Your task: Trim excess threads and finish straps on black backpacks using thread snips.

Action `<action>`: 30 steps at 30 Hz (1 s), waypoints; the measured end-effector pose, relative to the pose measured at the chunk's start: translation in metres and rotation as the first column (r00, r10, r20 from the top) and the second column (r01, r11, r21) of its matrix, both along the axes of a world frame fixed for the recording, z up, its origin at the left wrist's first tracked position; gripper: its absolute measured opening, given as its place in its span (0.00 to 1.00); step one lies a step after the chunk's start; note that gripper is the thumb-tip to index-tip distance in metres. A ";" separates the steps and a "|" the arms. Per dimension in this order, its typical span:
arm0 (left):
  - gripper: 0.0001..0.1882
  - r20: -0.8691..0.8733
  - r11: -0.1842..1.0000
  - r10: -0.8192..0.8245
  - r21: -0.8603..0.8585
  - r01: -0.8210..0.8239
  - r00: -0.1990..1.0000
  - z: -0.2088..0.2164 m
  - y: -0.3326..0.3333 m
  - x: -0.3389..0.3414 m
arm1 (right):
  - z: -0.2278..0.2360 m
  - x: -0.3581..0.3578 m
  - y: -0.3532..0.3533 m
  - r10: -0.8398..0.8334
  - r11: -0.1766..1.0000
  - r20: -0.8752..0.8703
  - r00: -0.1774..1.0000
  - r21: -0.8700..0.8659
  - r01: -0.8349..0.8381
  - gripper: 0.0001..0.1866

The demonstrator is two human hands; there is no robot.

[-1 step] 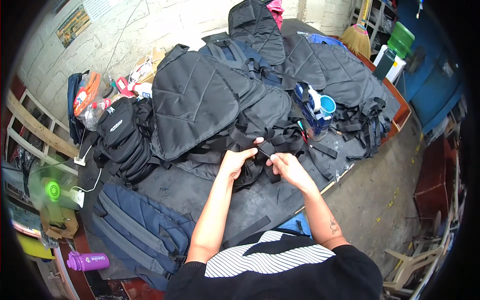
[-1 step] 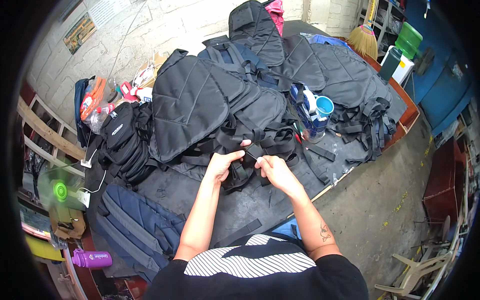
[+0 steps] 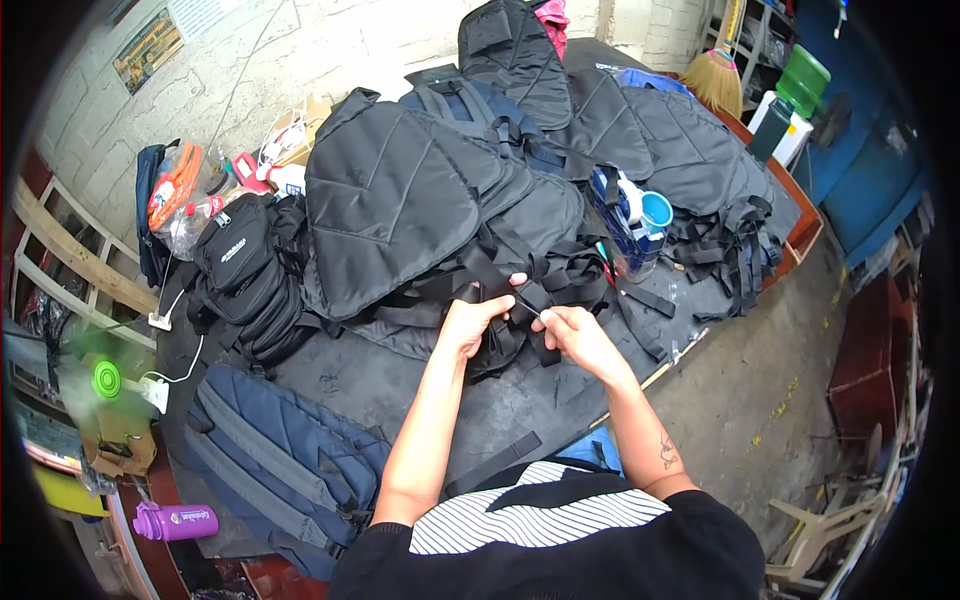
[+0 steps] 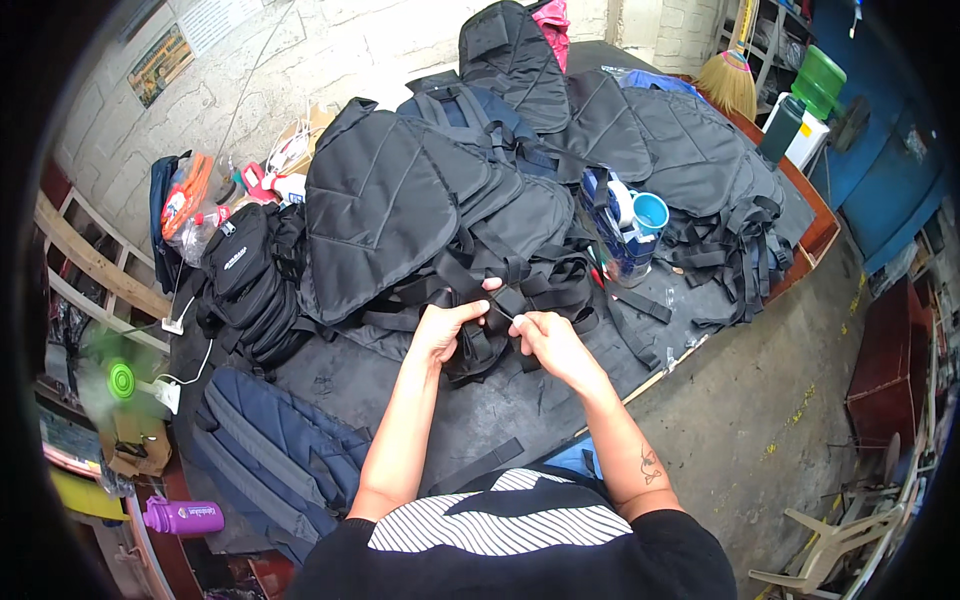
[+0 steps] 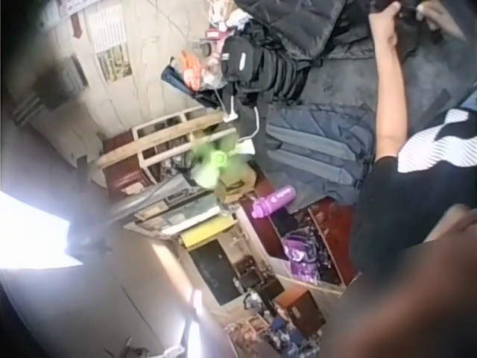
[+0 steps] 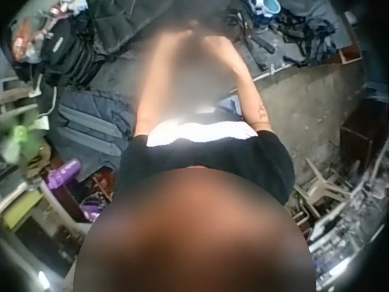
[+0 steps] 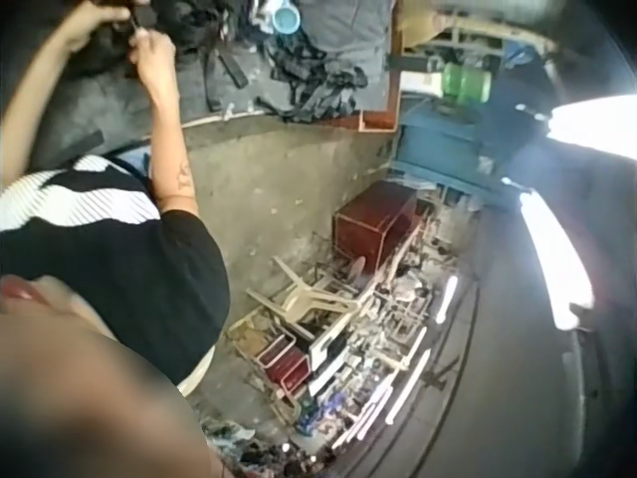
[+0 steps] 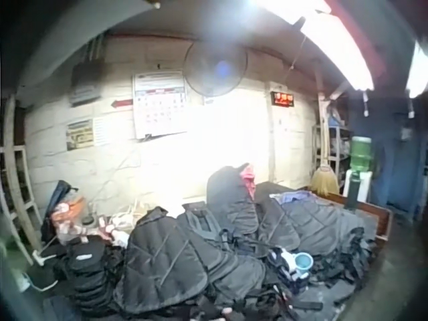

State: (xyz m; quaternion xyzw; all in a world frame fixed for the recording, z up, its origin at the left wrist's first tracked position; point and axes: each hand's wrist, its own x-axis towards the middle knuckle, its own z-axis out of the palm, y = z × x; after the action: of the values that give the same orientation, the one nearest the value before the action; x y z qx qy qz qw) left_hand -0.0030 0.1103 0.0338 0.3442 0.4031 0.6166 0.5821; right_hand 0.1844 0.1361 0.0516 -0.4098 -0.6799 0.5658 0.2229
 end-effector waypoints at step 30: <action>0.15 0.153 0.993 0.118 -0.039 -0.114 0.981 0.009 0.002 0.003 | -0.010 -0.013 -0.003 0.086 0.976 -0.456 0.886 -0.139 -0.166 0.15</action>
State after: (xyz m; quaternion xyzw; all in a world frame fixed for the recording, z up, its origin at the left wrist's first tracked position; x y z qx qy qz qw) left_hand 0.0005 0.1120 0.0429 0.2624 0.3853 0.6682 0.5798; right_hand 0.1713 0.1327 0.0413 -0.2416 -0.5838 0.7151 0.2991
